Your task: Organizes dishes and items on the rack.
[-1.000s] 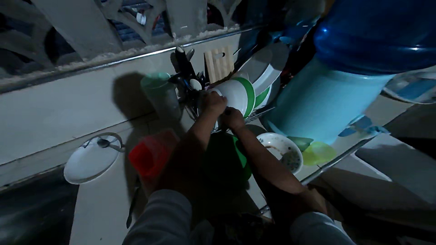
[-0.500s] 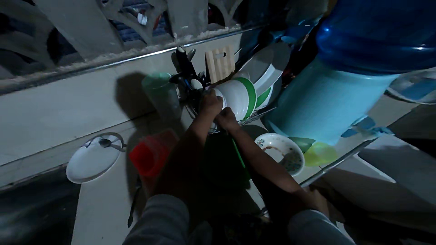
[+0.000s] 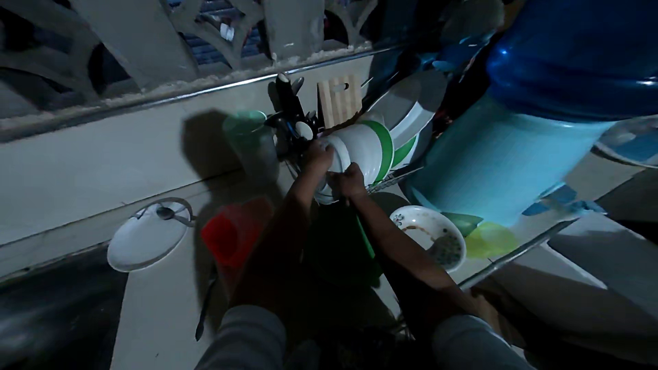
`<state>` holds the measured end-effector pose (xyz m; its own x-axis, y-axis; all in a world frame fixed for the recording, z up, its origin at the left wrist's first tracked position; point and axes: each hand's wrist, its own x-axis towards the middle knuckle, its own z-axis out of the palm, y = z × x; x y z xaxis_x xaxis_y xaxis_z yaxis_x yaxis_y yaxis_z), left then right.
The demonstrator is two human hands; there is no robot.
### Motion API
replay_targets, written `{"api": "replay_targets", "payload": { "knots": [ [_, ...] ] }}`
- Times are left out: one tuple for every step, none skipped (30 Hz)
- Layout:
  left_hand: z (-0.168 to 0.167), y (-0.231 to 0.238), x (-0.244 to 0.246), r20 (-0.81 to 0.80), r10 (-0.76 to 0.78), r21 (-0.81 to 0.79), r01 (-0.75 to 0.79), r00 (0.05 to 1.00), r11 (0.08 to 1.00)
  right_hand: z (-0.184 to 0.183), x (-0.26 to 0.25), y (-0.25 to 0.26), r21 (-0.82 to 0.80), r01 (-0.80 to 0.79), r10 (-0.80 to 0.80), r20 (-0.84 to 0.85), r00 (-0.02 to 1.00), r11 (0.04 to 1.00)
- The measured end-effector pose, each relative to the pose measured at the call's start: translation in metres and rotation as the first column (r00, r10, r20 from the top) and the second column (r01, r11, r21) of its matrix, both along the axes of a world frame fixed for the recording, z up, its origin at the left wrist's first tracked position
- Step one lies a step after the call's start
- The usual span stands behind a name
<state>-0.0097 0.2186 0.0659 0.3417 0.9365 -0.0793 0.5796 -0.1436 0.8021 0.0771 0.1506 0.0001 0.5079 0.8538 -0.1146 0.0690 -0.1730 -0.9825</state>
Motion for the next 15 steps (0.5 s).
{"api": "replay_targets", "payload": {
  "knots": [
    [0.000,0.002,-0.004,0.019,0.020,-0.016,-0.020,1.000,1.000,0.003,0.001,-0.002,0.002,-0.005,0.005,-0.027,1.000,1.000],
    [-0.002,0.004,-0.007,0.037,0.047,-0.014,-0.047,0.998,0.999,0.006,0.003,-0.005,0.006,-0.008,0.009,-0.063,0.998,1.000],
    [-0.002,0.007,-0.011,0.049,0.065,-0.011,-0.064,0.997,0.998,0.008,0.005,-0.006,0.018,-0.002,0.004,-0.104,0.995,1.000],
    [-0.005,0.009,-0.015,0.077,0.078,-0.015,-0.077,0.994,0.997,0.010,0.008,-0.007,0.040,0.008,-0.002,-0.148,0.989,0.999],
    [-0.008,0.011,-0.019,0.112,0.095,-0.034,-0.091,0.989,0.995,0.014,0.011,-0.009,0.065,0.021,-0.009,-0.181,0.983,0.998],
    [-0.010,0.013,-0.021,0.149,0.112,-0.073,-0.102,0.983,0.992,0.018,0.013,-0.013,0.098,0.030,-0.009,-0.206,0.978,0.995],
    [-0.011,0.013,-0.024,0.186,0.129,-0.127,-0.106,0.974,0.986,0.025,0.014,-0.018,0.131,0.035,-0.006,-0.217,0.976,0.991],
    [-0.010,0.013,-0.026,0.215,0.141,-0.187,-0.101,0.966,0.977,0.031,0.016,-0.026,0.159,0.035,0.000,-0.211,0.977,0.987],
    [-0.007,0.011,-0.029,0.241,0.154,-0.251,-0.091,0.958,0.964,0.038,0.016,-0.035,0.181,0.031,0.003,-0.181,0.983,0.983],
    [-0.002,0.009,-0.032,0.275,0.167,-0.317,-0.075,0.947,0.945,0.045,0.017,-0.046,0.213,0.016,0.014,-0.138,0.990,0.977],
    [0.005,0.005,-0.035,0.320,0.172,-0.373,-0.043,0.932,0.927,0.051,0.017,-0.060,0.265,-0.016,0.037,-0.072,0.997,0.964],
    [0.012,0.002,-0.039,0.355,0.178,-0.416,-0.015,0.918,0.909,0.052,0.018,-0.075,0.323,-0.065,0.062,0.020,0.998,0.944],
    [0.020,-0.001,-0.044,0.381,0.169,-0.443,0.019,0.909,0.896,0.051,0.020,-0.092,0.368,-0.130,0.083,0.143,0.986,0.921],
    [0.026,-0.005,-0.050,0.402,0.142,-0.456,0.064,0.905,0.888,0.048,0.022,-0.111,0.378,-0.199,0.086,0.294,0.952,0.904],
    [0.033,-0.011,-0.056,0.411,0.105,-0.451,0.103,0.906,0.886,0.045,0.022,-0.133,0.362,-0.258,0.080,0.439,0.895,0.896]
  ]
}}
